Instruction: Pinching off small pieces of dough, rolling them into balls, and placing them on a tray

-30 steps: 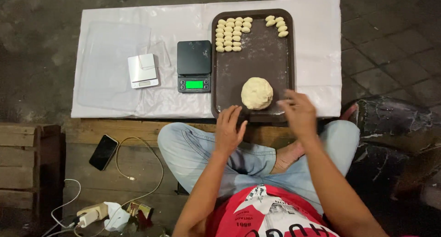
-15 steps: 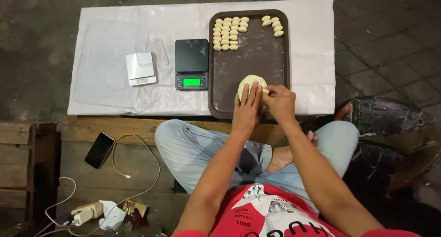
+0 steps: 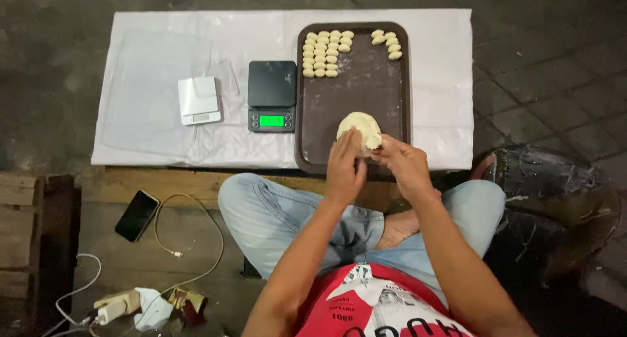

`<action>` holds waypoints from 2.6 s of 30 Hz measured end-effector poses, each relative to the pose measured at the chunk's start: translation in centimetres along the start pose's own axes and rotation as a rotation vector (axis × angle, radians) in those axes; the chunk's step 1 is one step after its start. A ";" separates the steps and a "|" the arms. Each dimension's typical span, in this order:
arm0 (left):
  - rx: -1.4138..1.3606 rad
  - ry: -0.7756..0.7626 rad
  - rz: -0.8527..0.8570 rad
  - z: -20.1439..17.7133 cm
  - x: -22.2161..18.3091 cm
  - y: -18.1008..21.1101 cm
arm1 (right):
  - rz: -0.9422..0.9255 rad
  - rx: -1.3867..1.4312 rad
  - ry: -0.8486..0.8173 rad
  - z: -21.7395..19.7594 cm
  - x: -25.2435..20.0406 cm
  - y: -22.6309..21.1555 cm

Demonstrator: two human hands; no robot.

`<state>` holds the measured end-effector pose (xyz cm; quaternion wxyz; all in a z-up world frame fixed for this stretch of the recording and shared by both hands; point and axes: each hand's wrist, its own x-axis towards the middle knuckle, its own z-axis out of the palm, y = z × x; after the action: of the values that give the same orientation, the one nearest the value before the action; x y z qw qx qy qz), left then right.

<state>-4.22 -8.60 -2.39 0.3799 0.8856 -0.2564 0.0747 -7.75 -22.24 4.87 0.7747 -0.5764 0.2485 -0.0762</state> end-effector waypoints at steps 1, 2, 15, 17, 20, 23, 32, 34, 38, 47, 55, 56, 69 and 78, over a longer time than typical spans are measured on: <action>-0.172 0.159 0.034 -1.8 0.2 1.6 | 0.022 -0.017 -0.018 0.4 -0.7 -1.2; -0.343 0.319 0.069 -3.6 0.3 3.2 | 0.045 -0.033 -0.035 0.9 -1.4 -2.4; -0.155 0.564 -0.464 -9.7 7.9 -9.7 | 0.037 -0.290 -0.165 -0.7 -4.5 -0.3; -0.188 0.621 -0.541 -9.1 10.0 -15.3 | 0.124 -0.323 -0.167 -1.9 -5.3 1.3; -0.003 0.479 -0.568 -8.1 12.4 -19.6 | 0.193 -0.307 -0.146 -2.8 -6.6 3.0; 0.235 0.427 -0.479 -7.4 12.6 -22.9 | 0.218 -0.281 -0.122 -4.7 -6.7 6.4; -0.271 0.343 -0.693 -8.1 10.6 -16.0 | -0.155 -0.441 -0.093 -1.5 -8.5 1.5; -0.380 0.282 -0.642 -7.0 7.6 -10.8 | -0.359 -0.520 -0.103 -0.3 -7.9 -1.0; -0.606 -0.027 -0.743 -5.1 0.4 -2.2 | -0.758 -0.595 -0.117 2.8 -7.5 -4.6; -1.005 0.077 -0.629 -9.7 -2.9 5.2 | -0.624 -0.504 -0.229 1.0 -6.4 -2.7; -1.010 0.056 -0.526 -10.7 -2.7 6.5 | -0.213 -0.147 -0.145 0.3 -6.7 -2.2; -1.087 0.011 -0.713 -10.0 -2.9 6.3 | -0.225 -0.124 -0.153 0.2 -6.6 -2.4; -1.433 -0.099 -1.090 -10.0 -3.3 6.7 | -0.245 -0.166 -0.219 -0.3 -5.4 -2.0; -1.587 -0.086 -1.050 -7.8 -4.2 5.3 | 0.344 0.177 -0.219 -2.4 -4.9 -0.9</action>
<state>-9.98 -4.43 5.08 0.8456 0.3734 0.1846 -0.3339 -12.91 -22.60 6.68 0.8463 -0.4601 0.2496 0.0986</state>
